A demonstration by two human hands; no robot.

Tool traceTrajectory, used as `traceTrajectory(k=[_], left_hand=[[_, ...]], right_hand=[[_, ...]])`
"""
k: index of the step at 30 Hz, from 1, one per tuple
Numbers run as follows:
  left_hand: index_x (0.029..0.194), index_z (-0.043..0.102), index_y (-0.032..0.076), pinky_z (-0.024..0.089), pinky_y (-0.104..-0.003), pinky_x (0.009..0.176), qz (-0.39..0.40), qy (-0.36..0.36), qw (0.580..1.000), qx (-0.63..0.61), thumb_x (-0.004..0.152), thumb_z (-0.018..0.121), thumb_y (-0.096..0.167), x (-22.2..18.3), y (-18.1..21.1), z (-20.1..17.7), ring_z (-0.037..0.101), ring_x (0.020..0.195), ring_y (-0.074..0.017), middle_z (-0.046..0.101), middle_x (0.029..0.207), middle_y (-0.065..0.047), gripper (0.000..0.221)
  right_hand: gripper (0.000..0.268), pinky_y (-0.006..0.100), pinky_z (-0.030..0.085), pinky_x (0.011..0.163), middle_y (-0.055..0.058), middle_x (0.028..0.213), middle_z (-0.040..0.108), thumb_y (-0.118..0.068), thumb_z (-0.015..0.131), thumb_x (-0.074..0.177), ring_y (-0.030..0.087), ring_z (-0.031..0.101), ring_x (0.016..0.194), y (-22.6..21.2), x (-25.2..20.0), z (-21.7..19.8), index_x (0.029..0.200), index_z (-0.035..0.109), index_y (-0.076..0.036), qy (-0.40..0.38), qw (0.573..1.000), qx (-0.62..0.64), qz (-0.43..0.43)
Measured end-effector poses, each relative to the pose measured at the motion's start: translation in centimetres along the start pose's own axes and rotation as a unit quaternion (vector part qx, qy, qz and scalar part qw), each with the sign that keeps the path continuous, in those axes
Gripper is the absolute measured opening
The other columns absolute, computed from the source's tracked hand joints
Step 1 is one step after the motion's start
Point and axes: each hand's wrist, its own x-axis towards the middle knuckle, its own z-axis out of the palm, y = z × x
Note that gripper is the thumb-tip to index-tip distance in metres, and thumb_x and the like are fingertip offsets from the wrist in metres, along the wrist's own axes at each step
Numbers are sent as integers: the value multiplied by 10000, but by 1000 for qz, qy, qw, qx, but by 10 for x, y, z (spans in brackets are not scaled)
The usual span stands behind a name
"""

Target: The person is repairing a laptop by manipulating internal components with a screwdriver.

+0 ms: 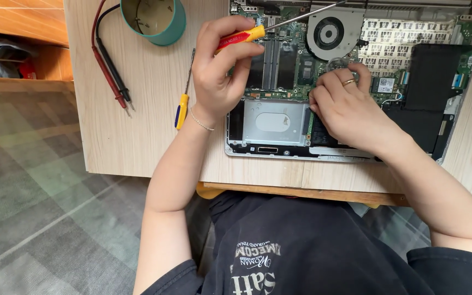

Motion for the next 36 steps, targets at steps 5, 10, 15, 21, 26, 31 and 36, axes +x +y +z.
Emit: traceTrajectory(k=[5, 10, 15, 21, 26, 31, 36], left_hand=[[1065, 733, 77, 555, -318, 964, -1, -3, 1000, -2, 893, 745, -140, 0, 1, -1, 620, 1138, -255, 631, 1311, -73, 278], [1065, 731, 75, 553, -321, 962, 1, -10, 1000, 3, 887, 735, -142, -1, 2, -1, 617, 1135, -253, 628, 1313, -77, 280], [1086, 720, 65, 577, -314, 970, -14, -13, 999, -27, 904, 718, -154, -2, 2, 1, 649, 1144, -253, 626, 1307, -93, 284], [1126, 701, 43, 605, -284, 947, -25, -22, 998, -52, 993, 706, -125, -1, 6, 2, 706, 1097, -232, 645, 1281, -104, 215], [1171, 686, 42, 615, -230, 743, -83, -29, 991, -99, 1060, 681, -43, -2, 16, -2, 718, 911, -140, 696, 1210, -112, 139], [1192, 705, 60, 560, -247, 635, -210, -162, 959, -100, 1072, 673, 126, 16, 48, -21, 699, 719, -122, 749, 1034, -82, 140], [1107, 687, 79, 550, -337, 689, -47, -250, 966, 43, 1008, 751, 227, 24, 84, -29, 701, 789, -246, 710, 946, -76, 189]], right_hand=[[113, 563, 342, 1128, 141, 1067, 560, -116, 635, 994, 330, 562, 1082, 2, 1, 0, 1022, 603, -11, -6, 1000, -13, -9], [147, 550, 341, 1114, 140, 1063, 563, -145, 636, 999, 326, 561, 1084, 4, 0, 2, 1021, 604, -4, -12, 1000, -16, -16], [123, 532, 315, 1116, 102, 1080, 573, -165, 667, 1007, 309, 564, 1116, 2, -11, 0, 1047, 639, -52, 12, 999, 40, 17], [195, 513, 294, 1063, 39, 1066, 597, -186, 730, 979, 260, 570, 1093, -21, -47, 13, 1171, 721, -150, 76, 991, 64, 88], [316, 512, 285, 1046, 22, 1057, 600, -206, 723, 989, 245, 570, 1074, -54, -59, 20, 1305, 730, -179, 80, 985, 24, 149], [387, 504, 288, 1073, 49, 1069, 573, -291, 682, 1029, 241, 553, 1116, -68, -58, 26, 1378, 689, -124, 61, 982, -49, 171], [479, 488, 323, 1038, 77, 1029, 558, -391, 659, 1010, 257, 535, 1083, -84, -50, 32, 1356, 674, -61, 53, 977, -110, 176]])
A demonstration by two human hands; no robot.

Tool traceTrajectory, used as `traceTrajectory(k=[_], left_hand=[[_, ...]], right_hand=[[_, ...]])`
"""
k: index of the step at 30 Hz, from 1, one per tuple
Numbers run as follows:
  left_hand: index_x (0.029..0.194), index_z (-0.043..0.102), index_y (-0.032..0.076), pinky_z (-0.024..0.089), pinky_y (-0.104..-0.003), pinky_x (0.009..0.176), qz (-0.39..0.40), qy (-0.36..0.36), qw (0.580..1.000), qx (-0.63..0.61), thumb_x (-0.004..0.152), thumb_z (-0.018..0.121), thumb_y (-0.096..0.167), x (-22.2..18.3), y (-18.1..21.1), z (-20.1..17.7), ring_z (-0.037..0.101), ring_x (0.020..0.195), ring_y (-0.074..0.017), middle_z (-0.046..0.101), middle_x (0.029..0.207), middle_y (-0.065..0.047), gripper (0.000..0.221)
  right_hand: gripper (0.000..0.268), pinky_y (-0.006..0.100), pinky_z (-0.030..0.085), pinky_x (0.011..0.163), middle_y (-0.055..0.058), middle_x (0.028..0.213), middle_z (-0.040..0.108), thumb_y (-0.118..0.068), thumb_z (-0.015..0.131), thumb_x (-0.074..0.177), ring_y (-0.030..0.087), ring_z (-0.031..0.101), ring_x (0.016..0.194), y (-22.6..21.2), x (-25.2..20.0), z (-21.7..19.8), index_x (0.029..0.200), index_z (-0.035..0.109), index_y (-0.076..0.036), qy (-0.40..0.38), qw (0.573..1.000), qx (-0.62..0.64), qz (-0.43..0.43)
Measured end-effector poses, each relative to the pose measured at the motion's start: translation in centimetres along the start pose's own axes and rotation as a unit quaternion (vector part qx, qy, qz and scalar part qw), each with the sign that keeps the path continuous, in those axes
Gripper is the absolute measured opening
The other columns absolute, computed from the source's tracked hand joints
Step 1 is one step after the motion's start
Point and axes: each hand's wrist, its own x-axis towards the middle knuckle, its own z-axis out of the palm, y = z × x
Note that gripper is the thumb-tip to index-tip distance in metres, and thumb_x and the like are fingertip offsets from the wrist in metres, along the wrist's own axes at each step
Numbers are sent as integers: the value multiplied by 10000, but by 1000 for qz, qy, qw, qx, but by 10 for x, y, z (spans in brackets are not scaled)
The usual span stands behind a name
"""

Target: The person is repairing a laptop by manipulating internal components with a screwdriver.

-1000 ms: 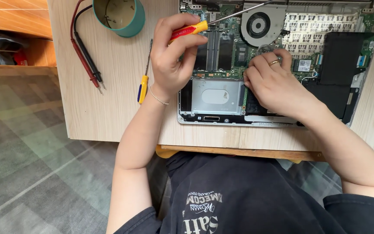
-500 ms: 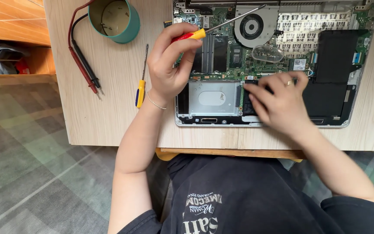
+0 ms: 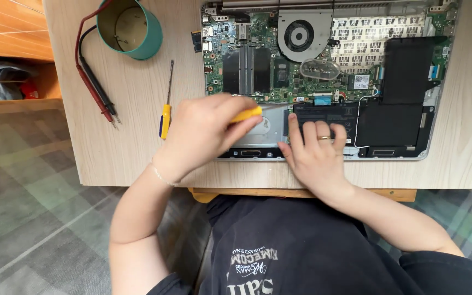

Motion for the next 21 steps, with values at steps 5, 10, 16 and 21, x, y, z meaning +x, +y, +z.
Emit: traceTrajectory(k=[5, 10, 16, 21], left_hand=[[927, 705, 110, 479, -379, 510, 1, -57, 992, 113, 956, 787, 270, 1, 11, 2, 650, 601, -236, 642, 693, -30, 182], [860, 667, 111, 459, -367, 483, 42, -80, 982, 168, 964, 767, 286, 3, 10, 8, 621, 565, -226, 573, 627, -18, 227], [874, 665, 110, 474, -374, 508, 40, -83, 983, 157, 966, 759, 273, 3, 8, 12, 631, 593, -229, 579, 648, -23, 210], [854, 648, 110, 482, -370, 501, 46, -95, 979, 176, 961, 748, 272, 9, 13, 12, 640, 596, -225, 582, 651, -26, 219]], right_hand=[[564, 469, 355, 998, 87, 995, 551, -442, 641, 994, 265, 519, 1022, -17, 4, -2, 1343, 667, 1, -11, 999, -41, 30], [428, 450, 402, 970, 74, 960, 550, -302, 667, 1018, 248, 528, 974, -22, 9, -1, 1299, 692, 19, 2, 997, -50, 51], [328, 452, 417, 959, 67, 944, 555, -261, 706, 995, 248, 531, 947, -19, 14, -1, 1222, 717, -25, 22, 997, -39, 65], [371, 462, 402, 939, 81, 947, 552, -356, 746, 976, 273, 533, 950, -13, 17, -3, 1171, 718, -41, 41, 996, 7, 82]])
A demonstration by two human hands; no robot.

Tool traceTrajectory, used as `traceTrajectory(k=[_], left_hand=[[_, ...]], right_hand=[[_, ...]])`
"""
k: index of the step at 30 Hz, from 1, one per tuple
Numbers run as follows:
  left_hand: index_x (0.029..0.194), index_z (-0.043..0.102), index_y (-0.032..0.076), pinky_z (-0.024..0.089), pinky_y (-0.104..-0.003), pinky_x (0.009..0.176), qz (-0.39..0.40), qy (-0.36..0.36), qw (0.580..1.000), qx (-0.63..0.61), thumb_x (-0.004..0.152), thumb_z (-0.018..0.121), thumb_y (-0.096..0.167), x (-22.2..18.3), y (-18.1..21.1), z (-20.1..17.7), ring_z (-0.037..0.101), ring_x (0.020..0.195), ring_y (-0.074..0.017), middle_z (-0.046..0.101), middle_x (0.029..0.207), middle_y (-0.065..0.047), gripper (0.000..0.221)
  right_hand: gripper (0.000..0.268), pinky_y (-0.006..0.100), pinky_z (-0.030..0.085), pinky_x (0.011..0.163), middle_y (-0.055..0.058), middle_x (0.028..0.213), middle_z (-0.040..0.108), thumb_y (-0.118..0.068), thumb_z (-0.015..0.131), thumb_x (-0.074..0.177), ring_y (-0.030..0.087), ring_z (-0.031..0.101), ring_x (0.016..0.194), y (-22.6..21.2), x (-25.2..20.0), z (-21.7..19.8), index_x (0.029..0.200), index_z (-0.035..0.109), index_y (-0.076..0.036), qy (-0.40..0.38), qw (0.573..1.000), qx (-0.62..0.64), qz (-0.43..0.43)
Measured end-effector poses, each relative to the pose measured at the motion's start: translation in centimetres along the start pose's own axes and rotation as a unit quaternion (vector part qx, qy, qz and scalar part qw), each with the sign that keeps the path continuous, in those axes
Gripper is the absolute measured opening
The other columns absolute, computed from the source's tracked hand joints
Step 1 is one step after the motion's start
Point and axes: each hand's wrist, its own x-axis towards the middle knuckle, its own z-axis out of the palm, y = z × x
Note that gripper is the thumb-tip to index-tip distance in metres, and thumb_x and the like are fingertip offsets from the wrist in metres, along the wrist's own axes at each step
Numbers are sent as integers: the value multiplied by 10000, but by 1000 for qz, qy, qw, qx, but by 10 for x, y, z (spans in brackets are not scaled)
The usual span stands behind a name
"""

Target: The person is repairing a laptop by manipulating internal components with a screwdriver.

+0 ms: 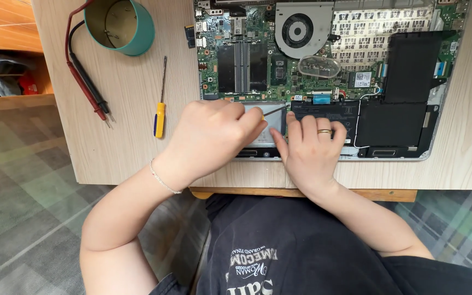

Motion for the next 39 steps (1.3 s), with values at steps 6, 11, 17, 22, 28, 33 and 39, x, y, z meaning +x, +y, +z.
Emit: traceTrajectory(k=[6, 11, 17, 22, 28, 33, 39], left_hand=[[774, 645, 104, 497, -342, 477, 22, -45, 998, 46, 951, 672, 248, 35, 28, 9, 664, 591, -200, 614, 653, -30, 230], [697, 687, 119, 496, -371, 486, 20, 27, 999, -41, 982, 657, 172, 67, 46, 35, 665, 586, -232, 636, 683, -75, 291], [698, 717, 103, 567, -376, 639, 153, 43, 986, 49, 758, 688, 225, 70, 33, 29, 679, 823, -248, 643, 850, -59, 139], [887, 707, 64, 561, -317, 599, 159, -1, 987, 35, 805, 684, 176, 64, 24, 23, 680, 808, -210, 648, 916, -70, 141], [1088, 651, -136, 503, -312, 467, 73, -4, 987, 142, 839, 622, 208, 67, 35, 29, 675, 540, -192, 622, 637, -75, 426], [1051, 672, 3, 517, -312, 535, 134, -2, 984, 118, 855, 644, 226, 69, 43, 18, 674, 672, -193, 641, 741, -58, 298], [935, 680, 72, 563, -310, 701, 134, 61, 989, 18, 795, 683, 177, 66, 41, 20, 669, 886, -201, 651, 868, -50, 175]], right_hand=[[265, 465, 369, 970, 75, 992, 589, -274, 779, 916, 279, 555, 999, 8, -13, 27, 1074, 688, -83, 4, 995, 82, 62], [371, 485, 333, 1031, 93, 1108, 634, -248, 784, 894, 304, 548, 1132, 7, -7, 27, 1150, 646, -18, 60, 982, 157, 81], [520, 505, 313, 1088, 132, 1277, 609, -281, 808, 917, 323, 477, 1260, 5, -8, 33, 1304, 619, 10, 46, 976, 156, 145], [526, 553, 232, 1212, 155, 1380, 569, -261, 799, 931, 345, 417, 1402, 6, -8, 33, 1359, 598, -30, 65, 981, 152, 102], [588, 584, 190, 1190, 131, 1403, 550, -303, 805, 917, 366, 428, 1396, 6, -5, 32, 1385, 592, -19, 59, 980, 159, 104], [582, 551, 261, 1186, 143, 1445, 520, -328, 767, 987, 305, 472, 1381, -1, -7, 33, 1429, 519, -42, 56, 952, 250, 166], [704, 626, 236, 1207, 170, 1422, 505, -378, 776, 962, 357, 442, 1387, 2, -6, 34, 1478, 472, -6, 18, 946, 261, 190]])
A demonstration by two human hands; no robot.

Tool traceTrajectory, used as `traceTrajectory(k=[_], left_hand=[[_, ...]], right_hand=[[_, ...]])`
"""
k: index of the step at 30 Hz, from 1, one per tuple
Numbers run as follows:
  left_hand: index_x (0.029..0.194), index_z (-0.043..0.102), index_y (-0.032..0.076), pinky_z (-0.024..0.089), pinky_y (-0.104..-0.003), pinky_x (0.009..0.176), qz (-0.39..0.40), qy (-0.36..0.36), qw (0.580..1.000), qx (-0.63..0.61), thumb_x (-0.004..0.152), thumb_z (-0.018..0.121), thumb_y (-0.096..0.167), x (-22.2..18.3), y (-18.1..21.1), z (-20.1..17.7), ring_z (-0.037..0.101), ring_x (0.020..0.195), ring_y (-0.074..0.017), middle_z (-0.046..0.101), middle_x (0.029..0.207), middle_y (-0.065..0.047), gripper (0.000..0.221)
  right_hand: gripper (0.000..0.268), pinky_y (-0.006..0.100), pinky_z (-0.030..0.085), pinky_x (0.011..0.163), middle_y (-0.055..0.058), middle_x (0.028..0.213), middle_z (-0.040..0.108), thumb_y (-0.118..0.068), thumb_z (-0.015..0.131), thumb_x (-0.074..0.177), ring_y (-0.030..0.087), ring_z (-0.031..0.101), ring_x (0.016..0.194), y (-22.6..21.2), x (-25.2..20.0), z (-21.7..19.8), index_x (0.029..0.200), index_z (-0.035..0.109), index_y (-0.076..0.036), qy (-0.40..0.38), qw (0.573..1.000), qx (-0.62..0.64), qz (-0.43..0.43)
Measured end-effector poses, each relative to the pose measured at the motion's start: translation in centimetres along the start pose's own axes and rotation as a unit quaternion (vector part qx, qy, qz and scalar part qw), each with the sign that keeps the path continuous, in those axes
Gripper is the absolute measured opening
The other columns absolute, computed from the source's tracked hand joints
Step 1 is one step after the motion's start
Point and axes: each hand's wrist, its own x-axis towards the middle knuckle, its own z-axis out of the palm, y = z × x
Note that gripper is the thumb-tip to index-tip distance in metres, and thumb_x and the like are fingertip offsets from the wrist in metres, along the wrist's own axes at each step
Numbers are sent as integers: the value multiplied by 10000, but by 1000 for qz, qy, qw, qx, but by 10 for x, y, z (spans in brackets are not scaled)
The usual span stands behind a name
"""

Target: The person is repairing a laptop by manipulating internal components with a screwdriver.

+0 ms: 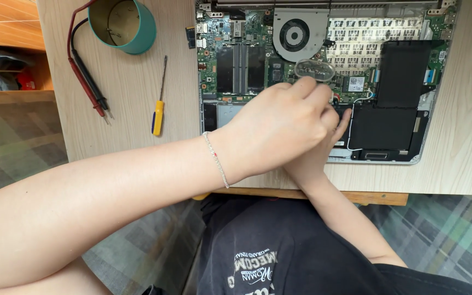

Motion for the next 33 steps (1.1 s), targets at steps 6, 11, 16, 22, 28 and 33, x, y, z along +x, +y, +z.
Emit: traceTrajectory(k=[6, 11, 16, 22, 28, 33], left_hand=[[966, 689, -14, 547, -337, 533, -80, -129, 988, 37, 867, 675, 190, 0, -4, 5, 683, 658, -211, 643, 754, -91, 227], [965, 701, 62, 552, -341, 553, -53, -114, 991, 55, 863, 686, 233, 1, -7, -8, 689, 682, -234, 643, 770, -93, 200], [856, 702, 97, 584, -349, 742, 29, -115, 993, 21, 743, 707, 181, -4, -13, -7, 667, 992, -226, 638, 1081, -58, 141], [956, 711, 46, 574, -340, 567, -60, -157, 986, 0, 836, 703, 172, 2, -14, 3, 699, 712, -240, 635, 862, -117, 175], [932, 713, 72, 575, -341, 577, -12, -126, 992, 29, 789, 696, 198, 8, -7, -5, 700, 723, -246, 642, 834, -114, 191], [1018, 739, 143, 584, -328, 743, 52, -39, 998, 1, 776, 688, 221, 4, -7, -4, 656, 960, -225, 667, 990, -29, 259]], right_hand=[[722, 685, 42, 1237, 169, 1415, 539, -362, 814, 898, 397, 378, 1424, 9, -5, 6, 1444, 533, 17, 6, 994, -82, -72], [745, 680, 19, 1221, 158, 1429, 527, -378, 807, 889, 412, 345, 1434, 5, -2, 3, 1448, 519, 22, -9, 995, -73, -67], [746, 706, -12, 1246, 164, 1414, 487, -311, 801, 902, 411, 327, 1457, 14, -7, 8, 1483, 470, 20, -28, 996, -66, -55], [770, 720, -20, 1214, 190, 1445, 465, -294, 810, 843, 433, 318, 1450, 11, -5, 4, 1461, 481, 28, -26, 997, -48, -62], [746, 709, 16, 1216, 196, 1489, 500, -346, 767, 922, 484, 282, 1480, 3, -1, 4, 1506, 491, 29, -13, 996, -67, -58], [687, 699, 31, 1218, 149, 1377, 614, -396, 762, 919, 448, 342, 1414, -1, 5, 0, 1455, 548, -25, -20, 994, -83, -70]])
